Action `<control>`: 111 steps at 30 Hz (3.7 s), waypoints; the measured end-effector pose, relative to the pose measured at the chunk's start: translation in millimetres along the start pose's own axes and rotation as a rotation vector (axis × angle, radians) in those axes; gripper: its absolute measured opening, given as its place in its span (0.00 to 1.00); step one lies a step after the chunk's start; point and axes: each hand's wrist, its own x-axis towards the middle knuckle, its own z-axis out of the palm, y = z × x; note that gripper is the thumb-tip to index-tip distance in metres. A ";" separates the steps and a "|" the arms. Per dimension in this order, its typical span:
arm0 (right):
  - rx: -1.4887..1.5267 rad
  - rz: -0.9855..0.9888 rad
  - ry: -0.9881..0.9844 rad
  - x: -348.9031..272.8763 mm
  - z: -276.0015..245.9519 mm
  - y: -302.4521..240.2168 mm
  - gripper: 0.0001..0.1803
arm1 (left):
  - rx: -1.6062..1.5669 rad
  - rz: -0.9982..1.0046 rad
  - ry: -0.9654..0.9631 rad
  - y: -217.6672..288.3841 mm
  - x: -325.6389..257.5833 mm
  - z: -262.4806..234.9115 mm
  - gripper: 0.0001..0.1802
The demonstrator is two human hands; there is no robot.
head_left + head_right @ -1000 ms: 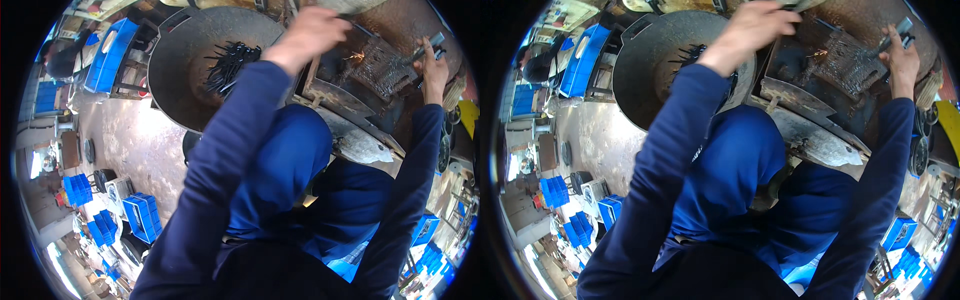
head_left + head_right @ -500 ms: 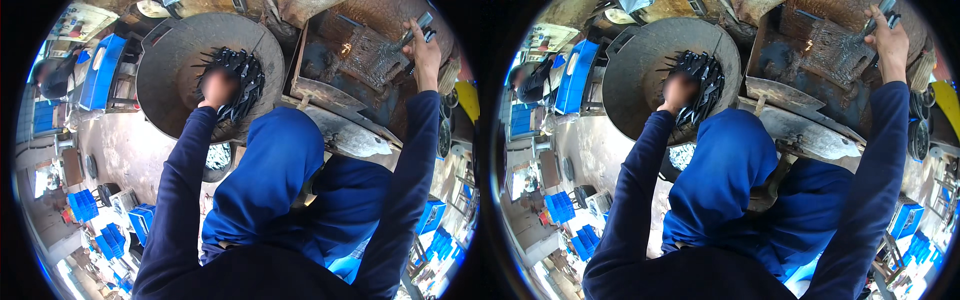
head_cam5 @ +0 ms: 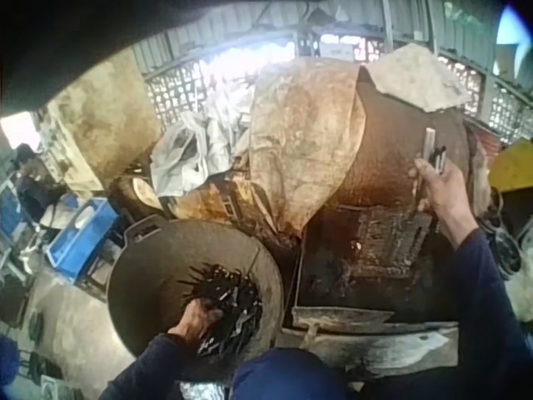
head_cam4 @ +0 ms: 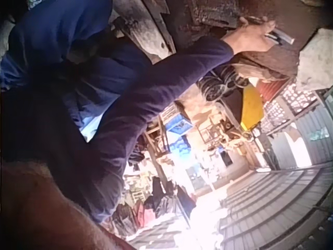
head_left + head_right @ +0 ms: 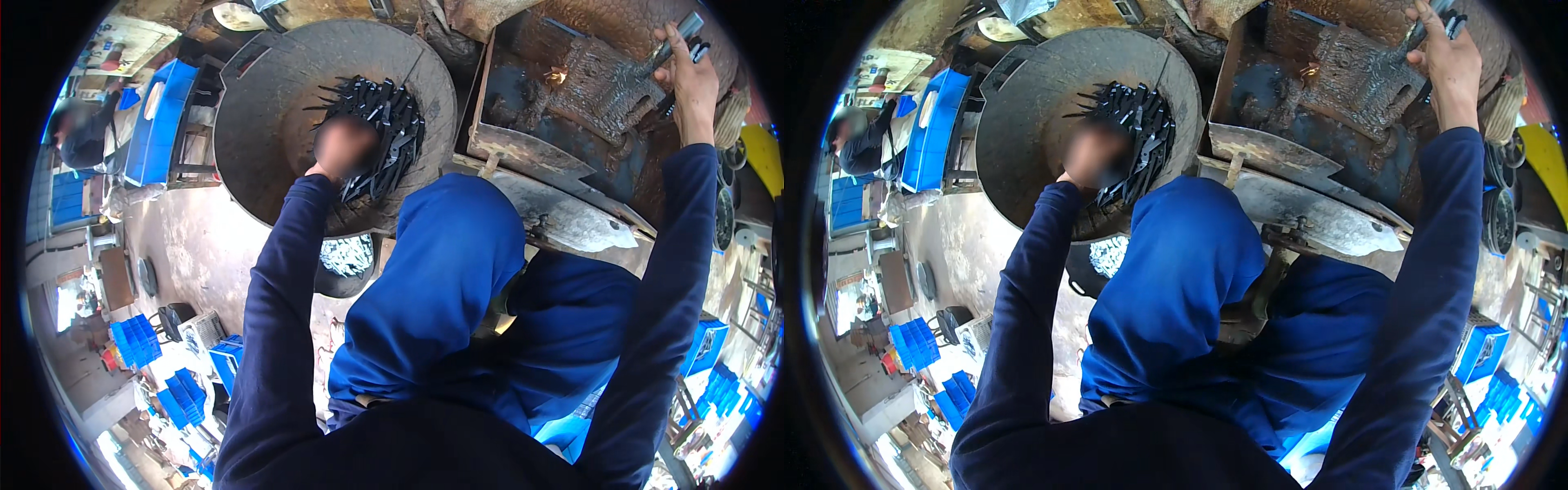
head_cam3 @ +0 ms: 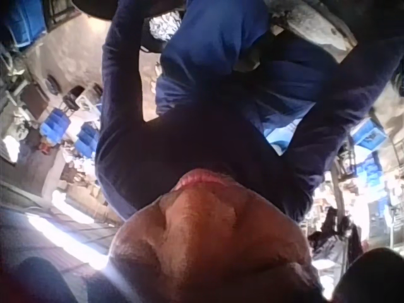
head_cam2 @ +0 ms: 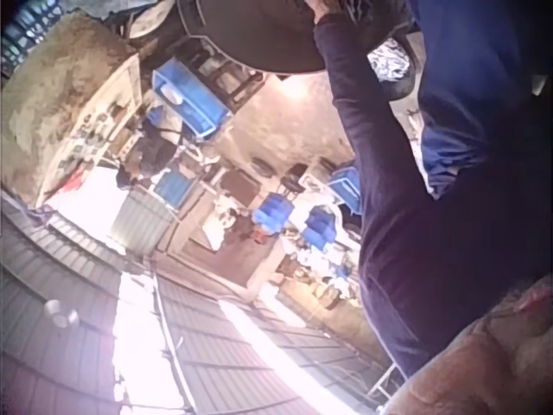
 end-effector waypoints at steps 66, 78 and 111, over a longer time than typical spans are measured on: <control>-0.744 -0.591 0.304 -9.4 14.0 2.2 0.23 | -0.968 0.766 -0.135 407.4 -86.0 68.6 0.12; -0.763 -0.581 0.280 -6.3 6.4 0.5 0.21 | -0.902 0.773 -0.114 404.9 -92.1 54.8 0.15; -0.698 -0.608 0.335 -9.0 19.3 7.7 0.14 | -1.055 0.605 -0.064 405.9 -73.9 57.0 0.18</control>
